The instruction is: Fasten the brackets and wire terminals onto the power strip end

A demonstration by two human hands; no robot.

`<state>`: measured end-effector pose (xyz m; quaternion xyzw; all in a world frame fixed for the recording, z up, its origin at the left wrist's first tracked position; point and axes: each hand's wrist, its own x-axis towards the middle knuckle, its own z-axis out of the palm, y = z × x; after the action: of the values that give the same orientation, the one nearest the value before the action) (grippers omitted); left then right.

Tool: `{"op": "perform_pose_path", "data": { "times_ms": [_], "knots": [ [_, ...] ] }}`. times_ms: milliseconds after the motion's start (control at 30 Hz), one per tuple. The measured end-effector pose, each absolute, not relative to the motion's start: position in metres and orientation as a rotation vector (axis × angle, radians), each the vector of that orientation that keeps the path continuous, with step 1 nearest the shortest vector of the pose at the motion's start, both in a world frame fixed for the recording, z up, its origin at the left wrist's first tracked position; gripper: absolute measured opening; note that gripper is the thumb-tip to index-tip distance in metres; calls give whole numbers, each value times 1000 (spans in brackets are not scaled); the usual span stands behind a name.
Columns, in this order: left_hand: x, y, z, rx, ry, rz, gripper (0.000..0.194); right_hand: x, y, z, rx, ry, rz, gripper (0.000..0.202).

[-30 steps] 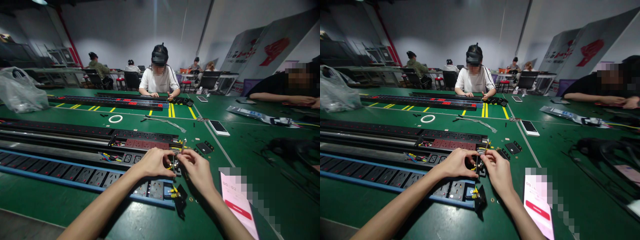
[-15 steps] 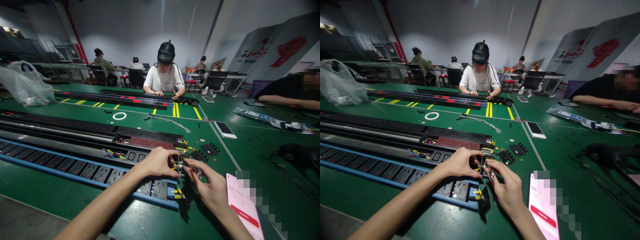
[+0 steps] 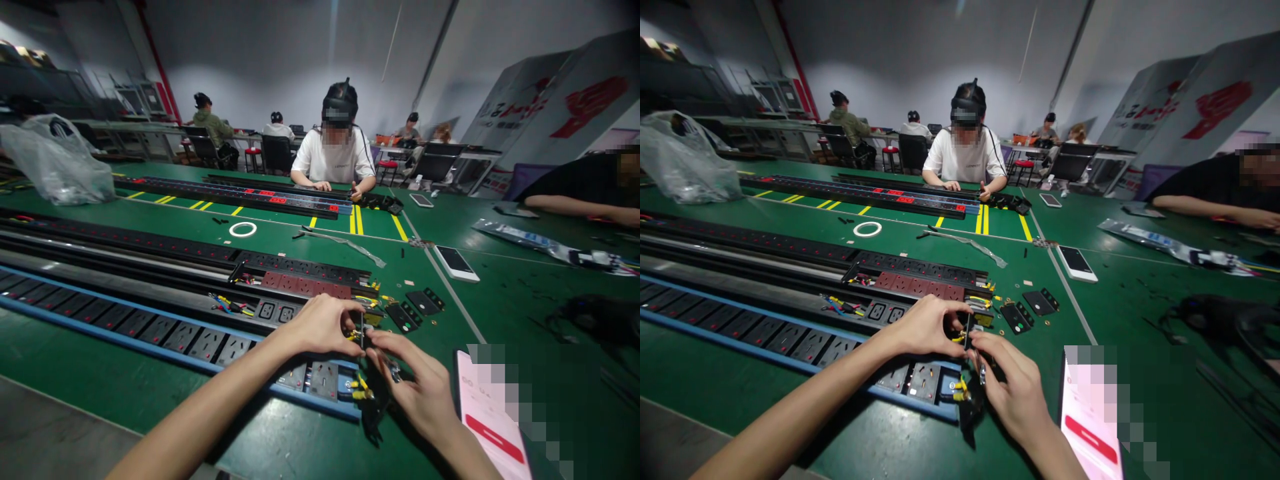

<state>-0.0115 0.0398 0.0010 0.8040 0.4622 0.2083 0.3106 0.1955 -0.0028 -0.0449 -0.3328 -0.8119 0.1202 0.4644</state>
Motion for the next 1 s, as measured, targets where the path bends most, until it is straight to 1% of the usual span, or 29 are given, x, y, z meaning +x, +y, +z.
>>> {"op": "perform_pose_path", "data": {
  "times_ms": [167,267,400,600,700,767,833,900,1000],
  "knots": [
    [-12,40,0,2141,1227,522,66,195,-2,-40,-843,-2002,341,14],
    [-12,40,0,2156,1240,500,67,193,2,-36,-995,-1923,446,11],
    [-12,40,1,2168,1233,493,69,188,14,-31,-1205,-1749,659,23],
    [-12,40,1,2168,1223,474,68,181,41,-34,-1265,-1474,1085,45],
    [-12,39,1,2163,1214,484,70,178,48,-37,-1282,-1330,1220,53],
    [-12,39,0,2159,1219,487,71,178,45,-38,-1267,-1287,1195,53],
    [-12,39,1,2155,1228,488,70,180,38,-37,-1247,-1279,1069,50],
    [-12,39,2,2154,1232,489,70,185,28,-35,-1222,-1317,913,42],
    [-12,39,3,2163,1231,489,70,192,13,-34,-1176,-1533,708,26]
  ]
}}
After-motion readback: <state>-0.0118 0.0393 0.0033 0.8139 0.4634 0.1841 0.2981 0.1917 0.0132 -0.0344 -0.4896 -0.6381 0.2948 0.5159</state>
